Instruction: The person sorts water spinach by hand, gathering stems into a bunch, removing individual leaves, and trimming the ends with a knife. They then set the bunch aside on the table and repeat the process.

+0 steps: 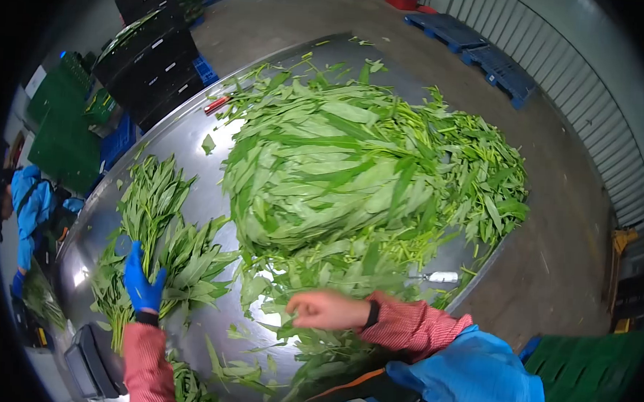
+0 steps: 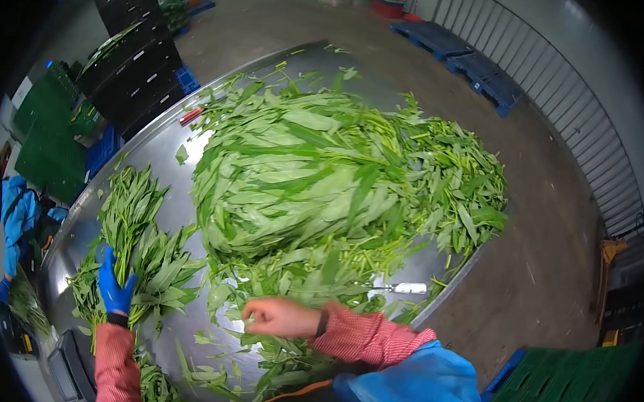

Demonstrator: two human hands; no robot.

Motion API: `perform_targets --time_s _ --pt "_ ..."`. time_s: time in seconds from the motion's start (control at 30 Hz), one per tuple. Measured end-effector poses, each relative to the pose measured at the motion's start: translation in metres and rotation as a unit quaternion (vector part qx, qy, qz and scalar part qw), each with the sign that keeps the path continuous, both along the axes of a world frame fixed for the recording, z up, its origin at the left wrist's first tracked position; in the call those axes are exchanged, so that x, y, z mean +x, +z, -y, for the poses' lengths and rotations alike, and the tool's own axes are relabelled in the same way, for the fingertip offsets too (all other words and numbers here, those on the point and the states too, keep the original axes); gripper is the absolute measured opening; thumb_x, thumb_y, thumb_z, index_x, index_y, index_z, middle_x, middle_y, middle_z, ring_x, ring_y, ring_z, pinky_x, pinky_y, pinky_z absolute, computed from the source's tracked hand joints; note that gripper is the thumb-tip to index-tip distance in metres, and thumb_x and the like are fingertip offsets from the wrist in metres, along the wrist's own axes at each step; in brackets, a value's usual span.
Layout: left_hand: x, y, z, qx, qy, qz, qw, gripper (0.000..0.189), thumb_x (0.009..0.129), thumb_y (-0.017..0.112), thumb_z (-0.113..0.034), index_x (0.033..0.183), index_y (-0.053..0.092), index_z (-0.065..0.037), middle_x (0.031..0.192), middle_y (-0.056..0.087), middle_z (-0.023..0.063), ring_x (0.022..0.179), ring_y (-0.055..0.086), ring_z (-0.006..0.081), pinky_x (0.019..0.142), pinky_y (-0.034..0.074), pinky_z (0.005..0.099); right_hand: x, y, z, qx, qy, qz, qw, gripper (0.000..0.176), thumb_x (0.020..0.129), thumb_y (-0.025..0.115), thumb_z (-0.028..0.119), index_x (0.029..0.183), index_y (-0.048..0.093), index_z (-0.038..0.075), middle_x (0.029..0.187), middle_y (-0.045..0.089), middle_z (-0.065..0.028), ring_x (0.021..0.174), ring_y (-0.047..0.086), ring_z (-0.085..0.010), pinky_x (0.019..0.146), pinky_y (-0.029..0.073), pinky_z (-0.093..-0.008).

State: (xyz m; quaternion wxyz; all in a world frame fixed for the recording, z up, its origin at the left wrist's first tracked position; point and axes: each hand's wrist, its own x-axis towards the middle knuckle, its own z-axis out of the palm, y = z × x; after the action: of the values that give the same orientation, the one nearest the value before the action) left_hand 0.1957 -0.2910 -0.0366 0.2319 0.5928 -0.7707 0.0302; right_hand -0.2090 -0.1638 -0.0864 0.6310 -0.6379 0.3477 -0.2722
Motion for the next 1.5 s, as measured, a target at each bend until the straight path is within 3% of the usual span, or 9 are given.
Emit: perform_targets --time_s 0.1,0.23,0.4,0.63,0.9,1.03,1.13,1.3,1.5 --pt "-0.067 0.0 -0.071 0.058 -0.053 -0.075 0.994 0.082 0.067 0.073 0.001 0.14 0.037 -0.003 0.117 0.055 0.0139 0.105 0.054 0.0285 0.094 0.041 0.0381 -0.071 0.016 -0.001 -0.058 -0.22 0.028 0.973 0.017 0.086 0.065 0.019 0.099 0.062 0.009 0.069 0.06 0.0002 0.059 0.055 -0.0087 0.055 0.045 -0.0247" --pt "-0.123 -0.025 -0.154 0.105 -0.057 -0.124 0.985 0.079 0.068 0.072 0.001 0.139 0.039 -0.002 0.109 0.058 0.0118 0.102 0.055 0.0262 0.093 0.041 0.0366 -0.189 0.029 0.011 -0.15 -0.445 -0.213 0.857 0.041 0.08 0.07 0.02 0.116 0.056 0.007 0.078 0.059 -0.005 0.069 0.058 -0.0151 0.061 0.046 -0.0277" --pt "-0.219 -0.045 -0.223 0.177 -0.025 -0.21 0.961 0.066 0.071 0.07 0.001 0.132 0.046 -0.003 0.102 0.063 0.0087 0.097 0.059 0.0244 0.091 0.043 0.036 -0.302 0.019 0.042 -0.22 -0.312 -0.571 0.727 0.099 0.063 0.083 0.033 0.143 0.029 0.009 0.109 0.047 -0.0128 0.106 0.048 -0.0266 0.091 0.039 -0.0392" --pt "-0.344 -0.035 -0.235 0.239 -0.07 -0.277 0.928 0.057 0.074 0.068 0.002 0.128 0.051 -0.004 0.096 0.066 0.0087 0.09 0.063 0.0231 0.084 0.048 0.0337 -0.335 -0.008 0.113 -0.286 -0.212 -0.566 0.743 0.089 0.058 0.081 0.026 0.135 0.04 0.012 0.112 0.045 -0.0146 0.111 0.045 -0.0309 0.098 0.034 -0.0458" --pt "-0.384 -0.039 -0.233 0.273 -0.083 -0.236 0.929 0.038 0.081 0.067 -0.007 0.119 0.06 -0.007 0.089 0.068 0.0091 0.081 0.065 0.0239 0.075 0.05 0.032 -0.342 0.006 0.081 -0.256 -0.234 -0.347 0.871 0.049 0.063 0.073 0.02 0.103 0.051 0.002 0.095 0.058 -0.0203 0.093 0.058 -0.0373 0.086 0.046 -0.042" --pt "-0.396 -0.035 -0.227 0.294 -0.099 -0.224 0.924 0.036 0.082 0.067 -0.01 0.118 0.061 -0.01 0.087 0.067 0.0086 0.076 0.064 0.0237 0.07 0.05 0.0322 -0.349 0.074 0.067 -0.166 -0.234 -0.296 0.911 0.061 0.064 0.074 0.023 0.115 0.05 0.002 0.084 0.063 -0.0182 0.08 0.064 -0.032 0.072 0.051 -0.0388" --pt "-0.398 -0.043 -0.225 0.283 -0.117 -0.223 0.926 0.036 0.083 0.066 -0.013 0.119 0.061 -0.012 0.086 0.065 0.009 0.073 0.062 0.0245 0.068 0.049 0.0337 -0.357 0.04 0.064 -0.049 -0.308 -0.005 0.95 0.056 0.073 0.072 0.022 0.12 0.05 0.002 0.093 0.063 -0.0113 0.084 0.063 -0.0239 0.068 0.053 -0.0373" --pt "-0.394 -0.038 -0.223 0.304 -0.147 -0.196 0.921 0.035 0.084 0.066 -0.016 0.119 0.061 -0.014 0.08 0.063 0.0102 0.069 0.059 0.0266 0.065 0.048 0.035 -0.364 -0.009 0.032 0.355 -0.273 0.329 0.831 0.042 0.081 0.072 0.02 0.114 0.052 0.004 0.094 0.059 -0.0077 0.086 0.06 -0.0171 0.078 0.054 -0.0354" --pt "-0.381 -0.038 -0.216 0.277 -0.198 -0.177 0.923 0.034 0.084 0.066 -0.016 0.117 0.062 -0.013 0.084 0.064 0.0094 0.074 0.061 0.0264 0.068 0.048 0.0356 -0.337 -0.008 -0.005 0.417 -0.37 0.419 0.717 0.023 0.08 0.069 0.013 0.095 0.054 0.007 0.084 0.06 -0.0091 0.063 0.058 -0.0164 0.056 0.048 -0.0322"
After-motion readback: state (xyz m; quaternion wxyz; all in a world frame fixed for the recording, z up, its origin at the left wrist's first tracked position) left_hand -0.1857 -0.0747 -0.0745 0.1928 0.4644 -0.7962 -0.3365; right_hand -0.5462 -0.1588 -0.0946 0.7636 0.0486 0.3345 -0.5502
